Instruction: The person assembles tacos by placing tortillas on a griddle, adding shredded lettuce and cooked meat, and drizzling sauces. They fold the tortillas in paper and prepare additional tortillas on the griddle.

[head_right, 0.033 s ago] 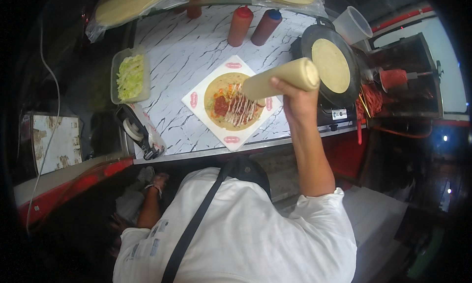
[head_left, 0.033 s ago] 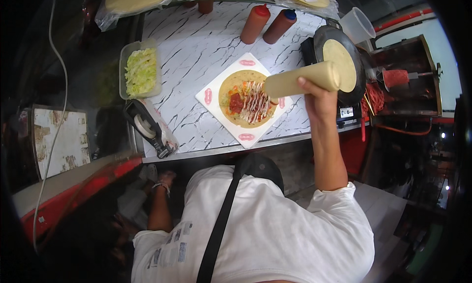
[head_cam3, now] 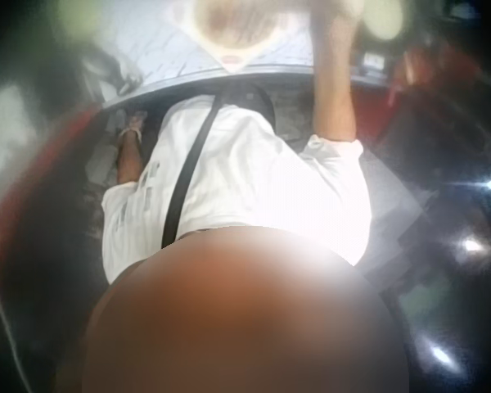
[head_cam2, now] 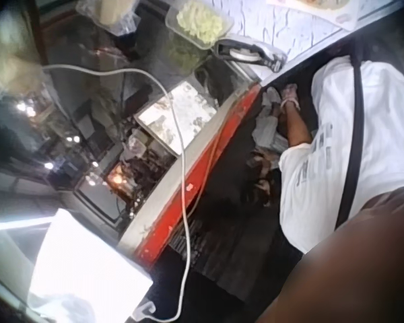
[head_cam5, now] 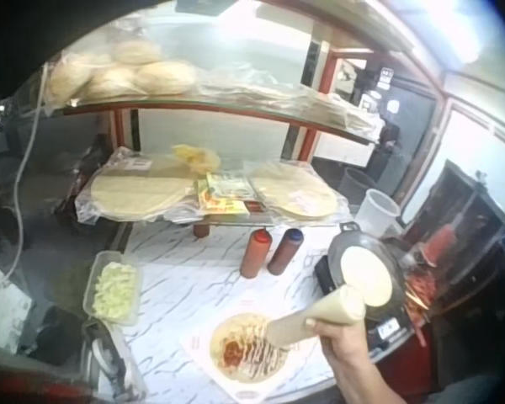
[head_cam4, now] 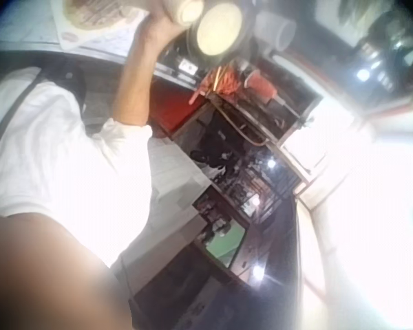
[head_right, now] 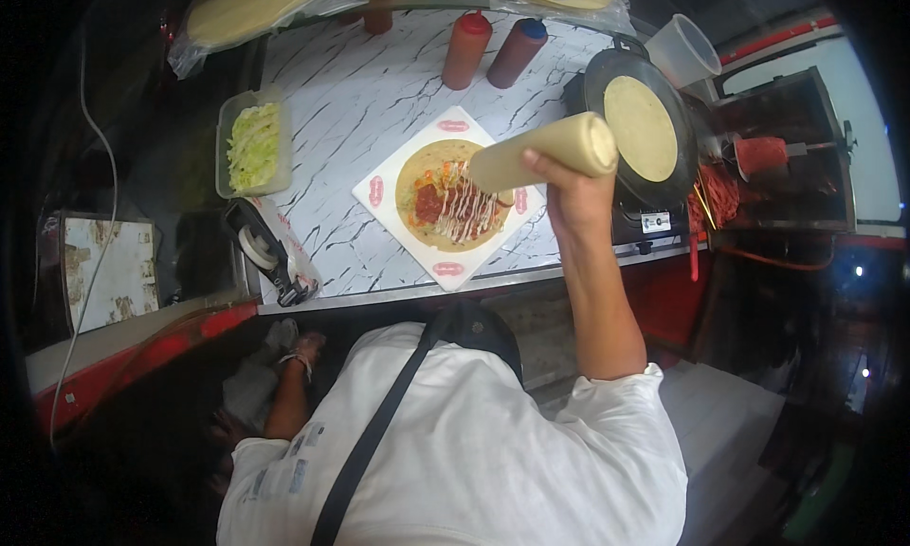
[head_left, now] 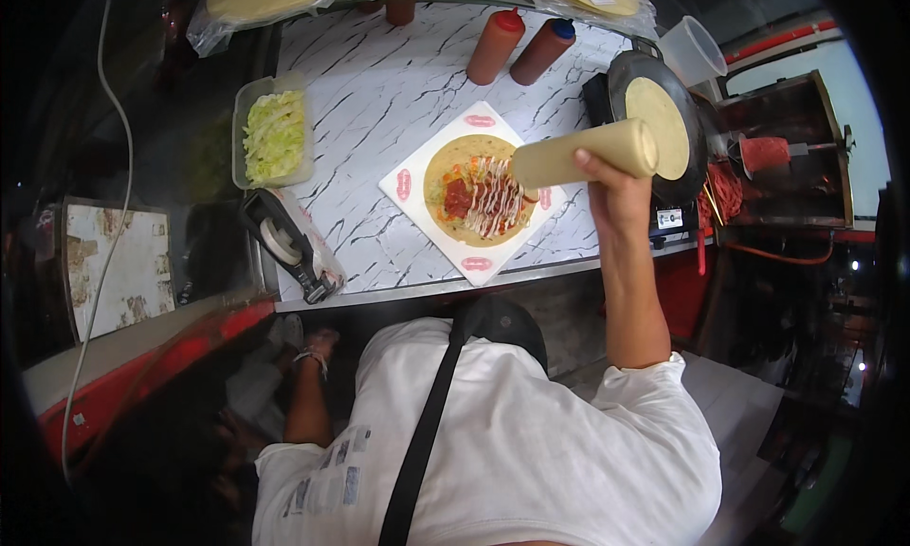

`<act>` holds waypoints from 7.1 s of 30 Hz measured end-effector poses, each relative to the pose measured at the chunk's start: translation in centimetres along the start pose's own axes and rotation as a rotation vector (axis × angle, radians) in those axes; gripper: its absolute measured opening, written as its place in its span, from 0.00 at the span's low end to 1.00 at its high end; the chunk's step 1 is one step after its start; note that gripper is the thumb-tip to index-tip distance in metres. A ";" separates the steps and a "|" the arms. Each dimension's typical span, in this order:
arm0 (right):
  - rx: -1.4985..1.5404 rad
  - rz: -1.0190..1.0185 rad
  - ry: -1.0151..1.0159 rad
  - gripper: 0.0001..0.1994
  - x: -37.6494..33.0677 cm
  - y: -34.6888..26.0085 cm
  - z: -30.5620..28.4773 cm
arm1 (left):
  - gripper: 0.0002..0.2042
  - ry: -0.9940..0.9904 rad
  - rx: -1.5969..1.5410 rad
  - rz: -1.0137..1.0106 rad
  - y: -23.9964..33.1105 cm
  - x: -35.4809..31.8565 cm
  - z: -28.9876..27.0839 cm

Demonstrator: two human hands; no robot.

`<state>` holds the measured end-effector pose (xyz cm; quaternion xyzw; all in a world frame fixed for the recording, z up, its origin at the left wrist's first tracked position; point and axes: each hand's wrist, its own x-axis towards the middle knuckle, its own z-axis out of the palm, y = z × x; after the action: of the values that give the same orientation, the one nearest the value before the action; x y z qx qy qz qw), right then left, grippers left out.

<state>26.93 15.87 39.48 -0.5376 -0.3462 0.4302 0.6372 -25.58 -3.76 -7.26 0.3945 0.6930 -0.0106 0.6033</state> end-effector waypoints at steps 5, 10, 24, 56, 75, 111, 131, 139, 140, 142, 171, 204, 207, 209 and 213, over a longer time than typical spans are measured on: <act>0.067 -0.080 -0.041 0.26 0.6 0.8 0.6 | 0.18 0.064 -0.034 -0.077 0.5 -1.2 0.5; -0.070 0.049 -0.142 0.26 1.0 1.3 1.3 | 0.16 0.095 -0.061 -0.061 1.0 -2.5 0.9; -0.120 0.078 -0.147 0.28 2.3 0.8 2.0 | 0.13 0.151 -0.073 -0.085 0.4 -3.3 2.3; 0.943 0.645 -0.039 0.24 16.7 16.5 18.4 | 0.20 0.189 0.137 -0.061 0.8 -5.2 -0.2; -0.789 -0.117 0.074 0.10 3.5 -4.6 -30.0 | 0.20 0.046 -0.516 0.399 41.8 -14.4 0.1; -1.449 -1.107 -0.170 0.19 9.8 -6.1 -33.6 | 0.15 0.168 -0.998 0.345 41.7 -11.0 6.6; -1.375 -0.713 0.288 0.16 4.8 -7.6 -30.4 | 0.16 0.045 -0.696 0.268 44.2 -10.2 3.0; -1.839 -0.656 -0.091 0.16 5.2 -12.1 -19.8 | 0.17 -0.051 -0.632 0.271 45.1 -10.5 1.7; -1.874 -0.636 -0.164 0.17 2.5 -15.4 -20.8 | 0.17 -0.081 -0.651 0.306 44.8 -10.5 1.8; -1.888 -0.514 -0.180 0.17 -2.2 -21.5 -22.4 | 0.18 -0.101 -0.667 0.318 44.4 -10.6 1.9; -1.924 -0.411 -0.015 0.18 1.6 -14.7 -16.5 | 0.19 -0.169 -0.603 0.319 44.9 -10.8 1.6; -1.450 -0.173 0.556 0.20 1.3 -4.5 -49.6 | 0.09 0.228 -0.704 0.411 43.7 -8.8 3.5; -1.490 -0.186 0.438 0.20 2.7 -3.6 -49.9 | 0.11 0.319 -0.372 0.458 43.3 -8.3 2.9; -1.604 -0.215 0.411 0.21 3.7 -3.5 -50.0 | 0.13 0.326 -0.317 0.450 44.1 -8.3 2.9; -1.801 -0.040 0.482 0.24 3.7 -4.6 -48.0 | 0.14 0.295 -0.375 0.410 45.9 -9.9 3.6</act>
<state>72.53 0.46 35.16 -0.8978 -0.4171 -0.1348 0.0419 2.72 20.76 21.26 0.4053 0.6691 0.2965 0.5478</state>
